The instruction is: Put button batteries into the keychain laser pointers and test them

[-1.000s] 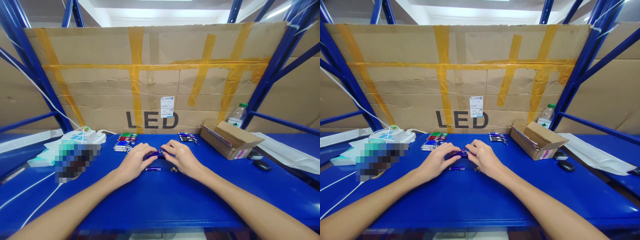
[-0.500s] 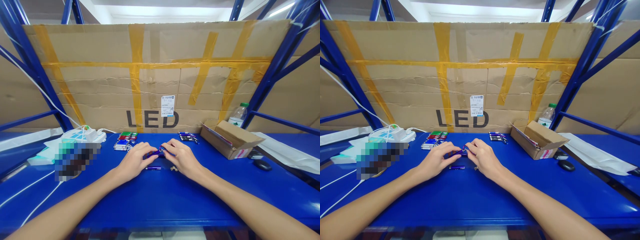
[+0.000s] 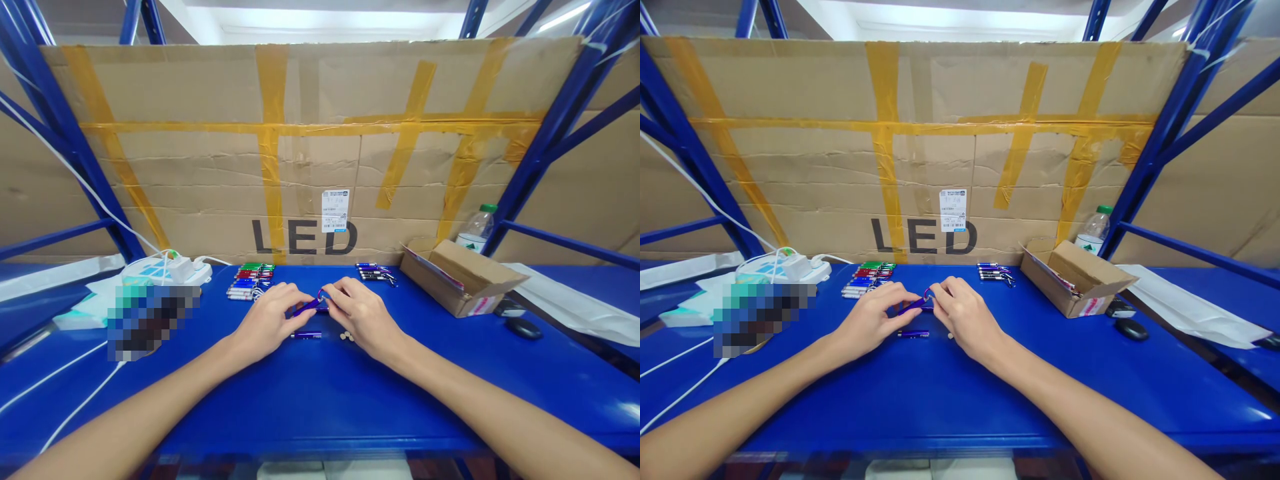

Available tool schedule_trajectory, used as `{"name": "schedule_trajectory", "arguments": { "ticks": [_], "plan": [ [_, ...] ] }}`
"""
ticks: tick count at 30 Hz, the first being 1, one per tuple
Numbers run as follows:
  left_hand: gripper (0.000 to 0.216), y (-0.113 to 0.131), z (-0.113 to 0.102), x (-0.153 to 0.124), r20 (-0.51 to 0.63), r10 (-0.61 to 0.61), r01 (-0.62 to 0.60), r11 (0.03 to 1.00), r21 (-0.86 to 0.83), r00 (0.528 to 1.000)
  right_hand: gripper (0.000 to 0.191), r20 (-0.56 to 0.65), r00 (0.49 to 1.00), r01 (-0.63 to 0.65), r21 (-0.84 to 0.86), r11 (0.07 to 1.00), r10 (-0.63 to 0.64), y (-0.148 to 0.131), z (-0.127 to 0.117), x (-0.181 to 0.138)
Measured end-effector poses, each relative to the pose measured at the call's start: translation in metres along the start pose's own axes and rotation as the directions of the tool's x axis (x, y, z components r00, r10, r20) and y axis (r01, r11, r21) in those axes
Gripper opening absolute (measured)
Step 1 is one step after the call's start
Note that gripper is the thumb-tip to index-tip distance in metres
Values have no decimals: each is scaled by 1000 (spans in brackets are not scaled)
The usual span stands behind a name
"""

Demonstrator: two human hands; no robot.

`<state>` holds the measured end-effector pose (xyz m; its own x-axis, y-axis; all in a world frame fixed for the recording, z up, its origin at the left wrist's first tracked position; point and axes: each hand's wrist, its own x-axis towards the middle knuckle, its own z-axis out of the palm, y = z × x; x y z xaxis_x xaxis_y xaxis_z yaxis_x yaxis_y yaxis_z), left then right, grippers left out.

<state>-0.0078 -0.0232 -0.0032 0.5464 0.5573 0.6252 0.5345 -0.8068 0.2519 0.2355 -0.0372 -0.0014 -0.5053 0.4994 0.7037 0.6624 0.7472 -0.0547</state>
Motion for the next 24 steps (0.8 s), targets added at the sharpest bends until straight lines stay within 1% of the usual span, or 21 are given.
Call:
{"name": "schedule_trajectory", "arguments": {
  "ticks": [6, 10, 13, 16, 18, 20, 22, 24],
  "plan": [
    [19, 4, -1, 0, -6, -5, 5, 998, -60, 1000, 24, -24, 999, -21, 26, 999, 21, -5, 0, 0],
    [16, 6, 2, -1, 27, 9, -7, 998, -64, 1000, 27, -33, 999, -41, 69, 997, 43, -6, 1, -1],
    [17, 4, 4, -2, 62, -1, 3, 999, -42, 998, 28, -15, 998, -55, 90, 994, 56, 1, 2, 0],
    [21, 0, 5, -1, 73, -56, 55, 998, 13, 996, 27, 26, 996, -87, 60, 994, 86, 17, -1, 4],
    [24, -3, 5, -1, 81, -100, 96, 994, 54, 992, 27, 90, 991, -106, 32, 994, 103, 31, -7, 6],
    [27, -6, 4, 0, 89, -130, 123, 989, 84, 987, 29, 205, 976, -76, 32, 997, 68, 44, -15, 8],
    [28, -7, 3, 1, 103, -144, 134, 986, 101, 984, 29, 362, 932, -36, 89, 995, 2, 53, -22, 9],
    [29, -8, 3, 0, 121, -151, 138, 985, 107, 981, 28, 480, 876, -38, 152, 988, -40, 57, -27, 10]
  ]
}}
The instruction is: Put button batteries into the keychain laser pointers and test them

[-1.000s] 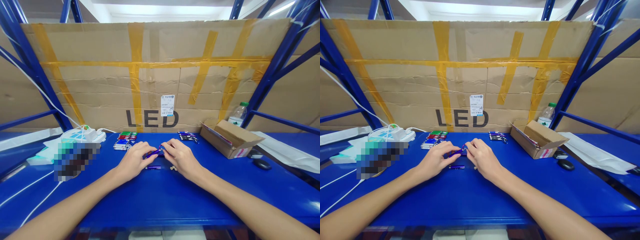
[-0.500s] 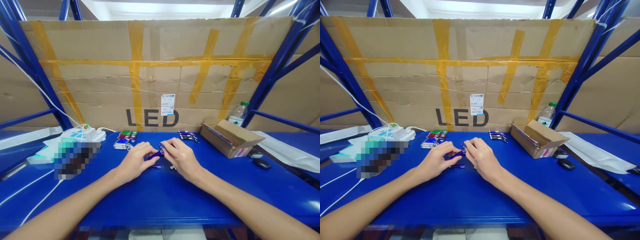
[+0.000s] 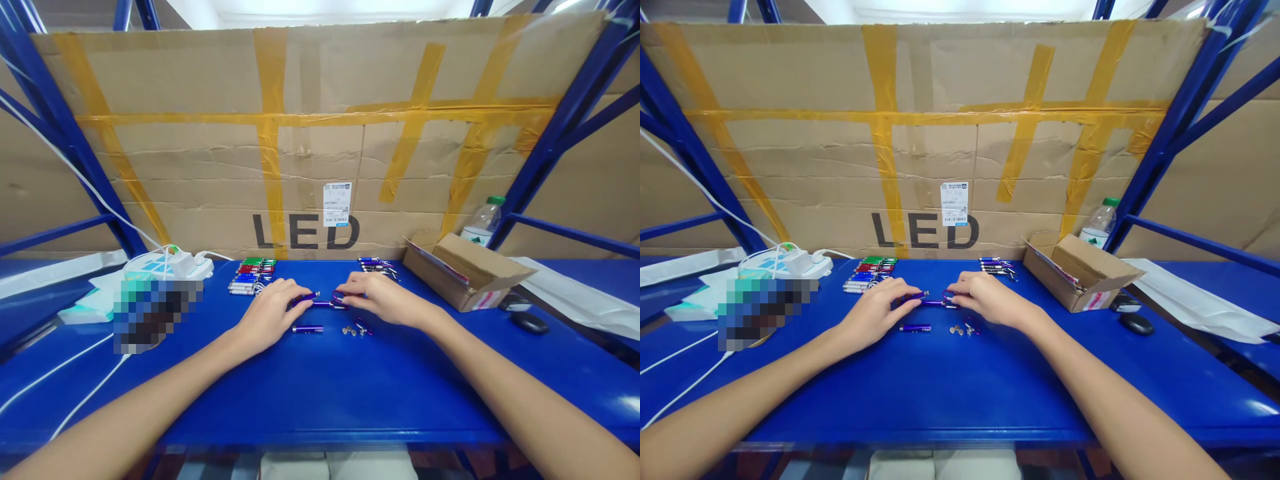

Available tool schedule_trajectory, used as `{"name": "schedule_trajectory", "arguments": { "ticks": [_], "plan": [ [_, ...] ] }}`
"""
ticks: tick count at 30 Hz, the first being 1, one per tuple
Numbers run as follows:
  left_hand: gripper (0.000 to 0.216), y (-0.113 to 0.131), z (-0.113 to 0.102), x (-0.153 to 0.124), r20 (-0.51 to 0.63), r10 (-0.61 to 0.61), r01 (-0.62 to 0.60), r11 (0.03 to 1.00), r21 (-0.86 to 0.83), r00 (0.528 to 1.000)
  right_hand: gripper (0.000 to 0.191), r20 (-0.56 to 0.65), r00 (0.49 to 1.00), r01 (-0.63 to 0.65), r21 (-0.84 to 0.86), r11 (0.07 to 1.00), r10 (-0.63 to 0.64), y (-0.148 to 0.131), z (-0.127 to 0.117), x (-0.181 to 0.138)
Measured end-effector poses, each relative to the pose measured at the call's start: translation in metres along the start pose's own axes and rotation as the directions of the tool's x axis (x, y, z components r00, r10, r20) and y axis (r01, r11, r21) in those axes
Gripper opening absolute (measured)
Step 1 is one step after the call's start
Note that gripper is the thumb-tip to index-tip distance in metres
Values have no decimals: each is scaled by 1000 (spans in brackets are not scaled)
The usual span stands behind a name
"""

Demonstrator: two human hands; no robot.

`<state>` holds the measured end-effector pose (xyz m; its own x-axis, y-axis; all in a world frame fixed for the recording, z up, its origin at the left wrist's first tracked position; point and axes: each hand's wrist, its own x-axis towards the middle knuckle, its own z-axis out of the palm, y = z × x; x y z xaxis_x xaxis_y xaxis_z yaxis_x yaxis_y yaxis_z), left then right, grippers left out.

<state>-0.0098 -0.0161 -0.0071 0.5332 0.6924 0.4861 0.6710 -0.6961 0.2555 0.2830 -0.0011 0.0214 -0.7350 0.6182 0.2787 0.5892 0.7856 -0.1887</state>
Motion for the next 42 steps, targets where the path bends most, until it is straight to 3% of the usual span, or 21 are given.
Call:
{"name": "schedule_trajectory", "arguments": {
  "ticks": [7, 16, 29, 42],
  "plan": [
    [27, 0, 0, 0, 44, -21, 22, 1000, -19, 999, 28, 112, 993, 20, 82, 996, -29, 1, 2, 0],
    [27, -4, 2, 0, 70, -15, 20, 996, -81, 997, 6, 126, 987, -119, 180, 976, 97, -7, 0, 0],
    [30, -7, 2, 1, 121, 20, -9, 996, -94, 992, 14, 94, 995, -39, 1, 999, 39, 5, 7, -4],
    [28, -15, 6, 1, 169, 33, -14, 994, -111, 985, 10, 119, 983, -126, -116, 985, 140, 9, 8, -7]
  ]
}}
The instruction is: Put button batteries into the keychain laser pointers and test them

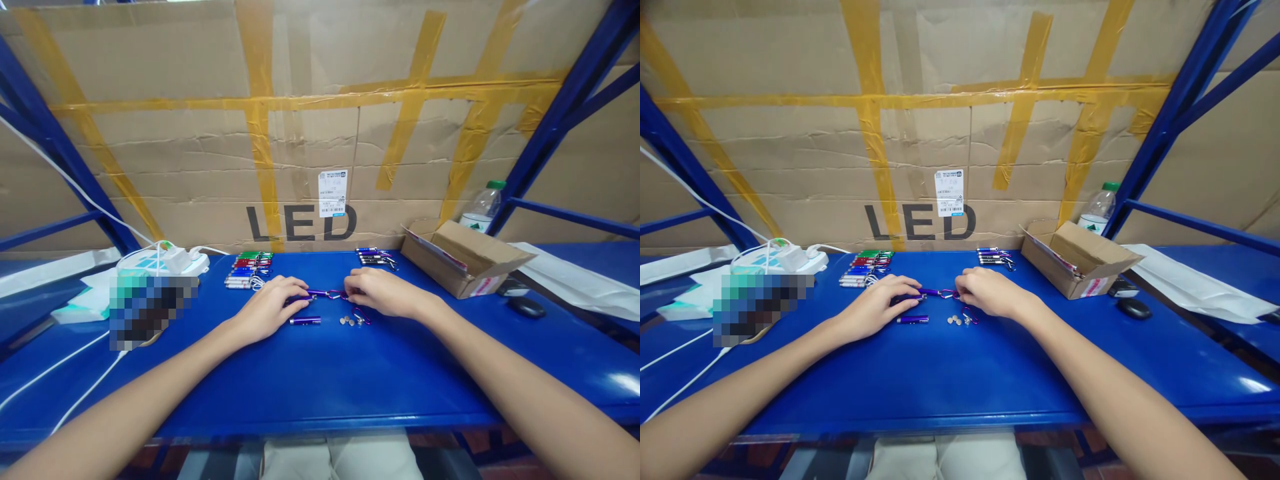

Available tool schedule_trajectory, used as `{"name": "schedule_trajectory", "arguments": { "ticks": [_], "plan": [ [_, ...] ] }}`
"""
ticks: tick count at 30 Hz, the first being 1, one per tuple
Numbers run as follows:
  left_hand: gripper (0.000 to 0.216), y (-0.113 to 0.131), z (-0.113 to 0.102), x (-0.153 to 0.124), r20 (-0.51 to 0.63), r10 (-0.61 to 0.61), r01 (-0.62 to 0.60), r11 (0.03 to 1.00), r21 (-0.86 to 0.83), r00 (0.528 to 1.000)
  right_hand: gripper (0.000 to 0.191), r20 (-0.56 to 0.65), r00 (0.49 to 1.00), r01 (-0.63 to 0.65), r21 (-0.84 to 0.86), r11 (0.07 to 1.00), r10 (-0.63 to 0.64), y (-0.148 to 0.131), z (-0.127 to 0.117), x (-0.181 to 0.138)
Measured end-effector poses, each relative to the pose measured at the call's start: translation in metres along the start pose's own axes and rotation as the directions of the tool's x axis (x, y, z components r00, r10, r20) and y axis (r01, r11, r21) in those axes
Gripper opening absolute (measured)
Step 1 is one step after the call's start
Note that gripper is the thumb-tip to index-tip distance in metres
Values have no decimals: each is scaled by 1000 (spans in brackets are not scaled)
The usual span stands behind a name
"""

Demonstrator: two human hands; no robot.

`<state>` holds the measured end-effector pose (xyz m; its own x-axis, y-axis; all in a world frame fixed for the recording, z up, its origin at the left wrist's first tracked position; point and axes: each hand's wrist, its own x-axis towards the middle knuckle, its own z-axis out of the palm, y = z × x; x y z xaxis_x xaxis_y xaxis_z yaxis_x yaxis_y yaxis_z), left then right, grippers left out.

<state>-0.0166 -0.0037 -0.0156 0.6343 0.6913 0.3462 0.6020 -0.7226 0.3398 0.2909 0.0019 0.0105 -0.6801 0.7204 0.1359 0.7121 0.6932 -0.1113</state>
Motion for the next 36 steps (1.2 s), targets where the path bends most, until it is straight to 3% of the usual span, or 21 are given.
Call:
{"name": "schedule_trajectory", "arguments": {
  "ticks": [8, 11, 20, 26, 36],
  "plan": [
    [28, -1, -1, 1, 2, -23, 23, 999, 44, 1000, 10, 25, 998, -52, -25, 998, 53, -2, -2, 0],
    [26, 1, -2, 2, -25, -29, 30, 999, 42, 999, 13, -27, 998, -63, 2, 998, 63, -9, -4, 2],
    [25, 20, -6, 0, -97, 67, -66, 998, 8, 993, 20, -224, 965, 196, 255, 947, -139, -42, 2, 7],
    [27, 29, -7, -2, -109, 63, -62, 998, 10, 992, 20, -280, 948, 217, 233, 948, -148, -47, 1, 6],
    [29, 29, -8, -2, -153, 94, -96, 995, -2, 984, 22, -328, 936, 241, 336, 911, -127, -51, 3, 7]
  ]
}}
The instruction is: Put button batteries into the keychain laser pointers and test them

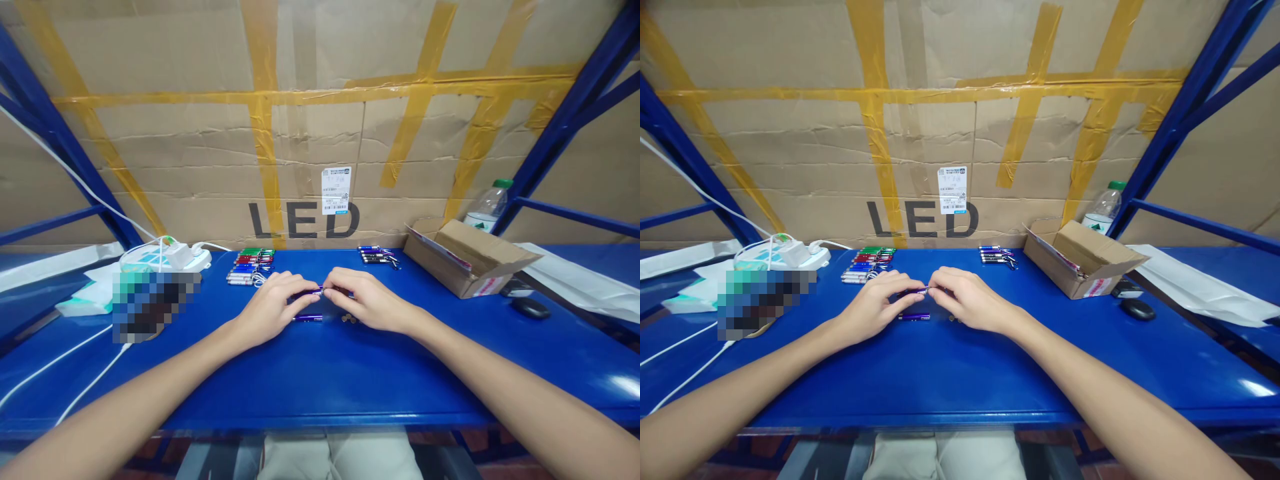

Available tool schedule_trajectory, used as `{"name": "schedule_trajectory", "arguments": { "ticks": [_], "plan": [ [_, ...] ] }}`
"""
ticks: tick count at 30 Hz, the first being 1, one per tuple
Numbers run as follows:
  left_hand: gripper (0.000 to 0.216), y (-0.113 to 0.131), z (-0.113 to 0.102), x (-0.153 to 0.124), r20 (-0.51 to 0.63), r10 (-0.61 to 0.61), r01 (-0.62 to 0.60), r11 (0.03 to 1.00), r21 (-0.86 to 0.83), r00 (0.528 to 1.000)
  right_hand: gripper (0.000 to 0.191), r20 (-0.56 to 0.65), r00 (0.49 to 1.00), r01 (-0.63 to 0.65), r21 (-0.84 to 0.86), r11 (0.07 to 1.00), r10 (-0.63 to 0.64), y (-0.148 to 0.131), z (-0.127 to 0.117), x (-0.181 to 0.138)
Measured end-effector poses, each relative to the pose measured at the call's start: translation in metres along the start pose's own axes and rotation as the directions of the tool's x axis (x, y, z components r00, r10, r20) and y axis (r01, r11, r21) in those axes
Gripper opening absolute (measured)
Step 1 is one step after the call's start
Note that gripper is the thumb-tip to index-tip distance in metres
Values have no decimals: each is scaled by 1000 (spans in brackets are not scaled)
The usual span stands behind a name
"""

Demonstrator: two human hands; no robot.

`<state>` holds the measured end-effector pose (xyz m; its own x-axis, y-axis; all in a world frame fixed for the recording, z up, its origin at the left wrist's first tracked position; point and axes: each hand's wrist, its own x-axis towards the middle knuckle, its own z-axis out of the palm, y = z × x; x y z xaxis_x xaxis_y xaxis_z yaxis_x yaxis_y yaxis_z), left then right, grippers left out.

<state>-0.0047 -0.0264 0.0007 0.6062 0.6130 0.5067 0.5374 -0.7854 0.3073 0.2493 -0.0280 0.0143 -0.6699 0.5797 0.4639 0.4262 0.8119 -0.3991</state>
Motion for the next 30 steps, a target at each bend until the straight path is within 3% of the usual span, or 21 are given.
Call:
{"name": "schedule_trajectory", "arguments": {
  "ticks": [6, 15, 22, 24, 27, 30],
  "plan": [
    [30, 3, -3, 3, 41, -39, 44, 988, -151, 998, 23, -9, 998, 63, -44, 997, -63, 3, -2, 0],
    [38, 3, -5, 6, 112, -131, 162, 927, -339, 985, 25, 10, 988, 152, -316, 937, -156, 2, -5, -1],
    [45, 4, -4, 7, 245, -254, 349, 772, -531, 936, 34, 46, 980, 189, -515, 836, -193, 2, -5, -1],
    [43, 3, -2, 7, 211, -264, 337, 778, -530, 941, 33, 23, 986, 156, -447, 881, -163, 1, -5, -1],
    [33, 3, 1, 5, 63, -222, 227, 869, -439, 973, 28, -33, 998, 41, -190, 981, -48, 1, -3, -1],
    [28, 4, 2, 4, -22, -164, 147, 932, -331, 986, 26, -34, 996, -84, 9, 996, 84, 0, 0, 0]
  ]
}}
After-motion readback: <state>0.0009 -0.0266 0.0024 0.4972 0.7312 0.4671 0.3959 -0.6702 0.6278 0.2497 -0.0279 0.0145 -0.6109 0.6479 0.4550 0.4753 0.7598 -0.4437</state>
